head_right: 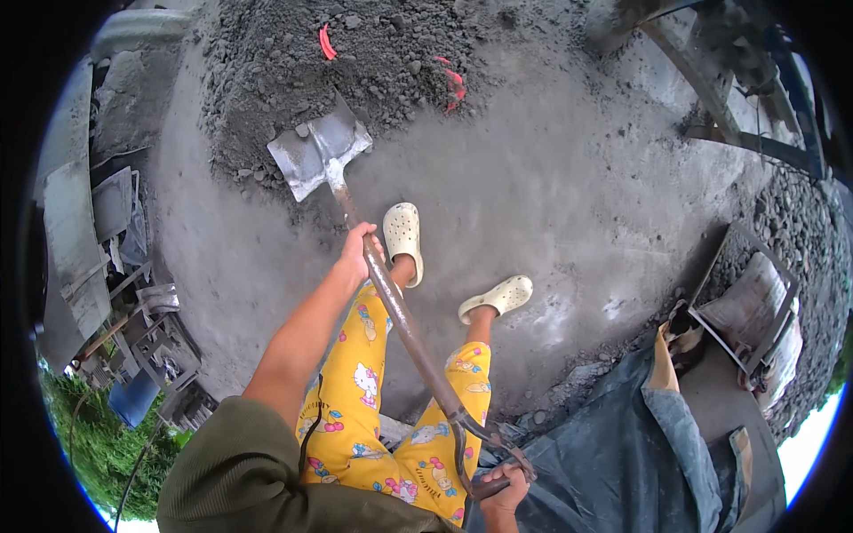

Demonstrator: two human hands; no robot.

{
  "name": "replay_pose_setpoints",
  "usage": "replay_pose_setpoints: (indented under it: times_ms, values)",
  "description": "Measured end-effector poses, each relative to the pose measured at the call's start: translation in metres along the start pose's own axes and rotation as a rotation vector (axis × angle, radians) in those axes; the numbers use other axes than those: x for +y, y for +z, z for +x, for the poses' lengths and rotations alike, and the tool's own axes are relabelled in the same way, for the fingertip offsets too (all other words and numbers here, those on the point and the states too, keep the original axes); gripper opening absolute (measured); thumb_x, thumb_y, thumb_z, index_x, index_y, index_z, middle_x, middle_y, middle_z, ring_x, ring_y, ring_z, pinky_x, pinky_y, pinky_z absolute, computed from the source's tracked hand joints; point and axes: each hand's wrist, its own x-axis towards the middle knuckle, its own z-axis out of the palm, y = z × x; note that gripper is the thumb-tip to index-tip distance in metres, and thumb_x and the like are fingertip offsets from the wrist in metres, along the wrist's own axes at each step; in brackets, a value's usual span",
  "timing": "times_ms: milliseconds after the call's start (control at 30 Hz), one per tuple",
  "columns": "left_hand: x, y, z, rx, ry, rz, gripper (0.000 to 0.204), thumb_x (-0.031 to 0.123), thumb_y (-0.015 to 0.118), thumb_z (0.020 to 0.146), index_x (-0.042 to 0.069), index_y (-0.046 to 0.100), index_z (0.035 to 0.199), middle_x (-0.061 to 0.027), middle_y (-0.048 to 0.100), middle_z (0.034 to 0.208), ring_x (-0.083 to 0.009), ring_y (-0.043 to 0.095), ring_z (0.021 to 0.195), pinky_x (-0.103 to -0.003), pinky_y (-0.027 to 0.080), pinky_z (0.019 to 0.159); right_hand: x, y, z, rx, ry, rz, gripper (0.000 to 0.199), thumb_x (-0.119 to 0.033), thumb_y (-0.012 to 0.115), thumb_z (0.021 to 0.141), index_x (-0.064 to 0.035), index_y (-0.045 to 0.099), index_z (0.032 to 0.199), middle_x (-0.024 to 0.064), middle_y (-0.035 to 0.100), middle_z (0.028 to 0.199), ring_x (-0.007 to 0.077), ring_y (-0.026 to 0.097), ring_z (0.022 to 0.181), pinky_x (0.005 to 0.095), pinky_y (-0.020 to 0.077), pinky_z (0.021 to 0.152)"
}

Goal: Shoveling and mixing wet cement and sand on a construction site.

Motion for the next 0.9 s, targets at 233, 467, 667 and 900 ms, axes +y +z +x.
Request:
replay_pose_setpoints:
  times_ms: [233, 467, 667, 900]
  values:
    - [-0.149, -0.009, -0.062, -0.110, -0.245, -0.042, 0.020, 0.022, 0.057, 0.064, 0.014, 0.040, 0.061, -0.0009, 0.042, 0.051, -0.0164, 0.043, 0.044, -0.033, 0.037, 0.044, -0.045, -0.127, -0.041, 0.314, 0.038, -0.111, 0.005, -0.015, 0.049, 0.063, -0.0110, 0.046, 0.064, 0.0056, 0.046, 0.049, 0.0179, 0.043, 0.040, 0.0288, 0.0348, 0.034]
    - [-0.144, 0.015, -0.037, -0.109, -0.249, -0.089, 0.020, 0.021, 0.059, 0.059, 0.014, 0.040, 0.059, -0.0008, 0.039, 0.049, -0.0169, 0.041, 0.043, -0.032, 0.036, 0.045, -0.055, -0.126, 0.008, 0.070, -0.245, -0.063, 0.020, -0.018, 0.044, 0.058, -0.0037, 0.050, 0.071, 0.0047, 0.040, 0.047, 0.0145, 0.040, 0.037, 0.0272, 0.0384, 0.033]
    - [0.023, 0.004, 0.019, 0.011, 0.000, 0.086, 0.022, 0.022, 0.056, 0.065, 0.012, 0.038, 0.057, -0.0013, 0.037, 0.049, -0.0160, 0.038, 0.040, -0.031, 0.034, 0.041, -0.021, 0.033, -0.009, 0.024, 0.106, 0.004, 0.012, -0.014, 0.047, 0.057, -0.0081, 0.044, 0.068, 0.0045, 0.040, 0.049, 0.0176, 0.041, 0.039, 0.0294, 0.0396, 0.038]
    - [-0.022, 0.017, -0.005, -0.013, -0.007, -0.036, 0.023, 0.021, 0.058, 0.066, 0.013, 0.037, 0.058, -0.0005, 0.038, 0.051, -0.0140, 0.040, 0.042, -0.031, 0.036, 0.042, -0.047, -0.011, 0.006, -0.048, -0.067, 0.030, 0.011, -0.011, 0.050, 0.059, -0.0078, 0.042, 0.065, 0.0057, 0.042, 0.049, 0.0176, 0.044, 0.039, 0.0278, 0.0408, 0.038]
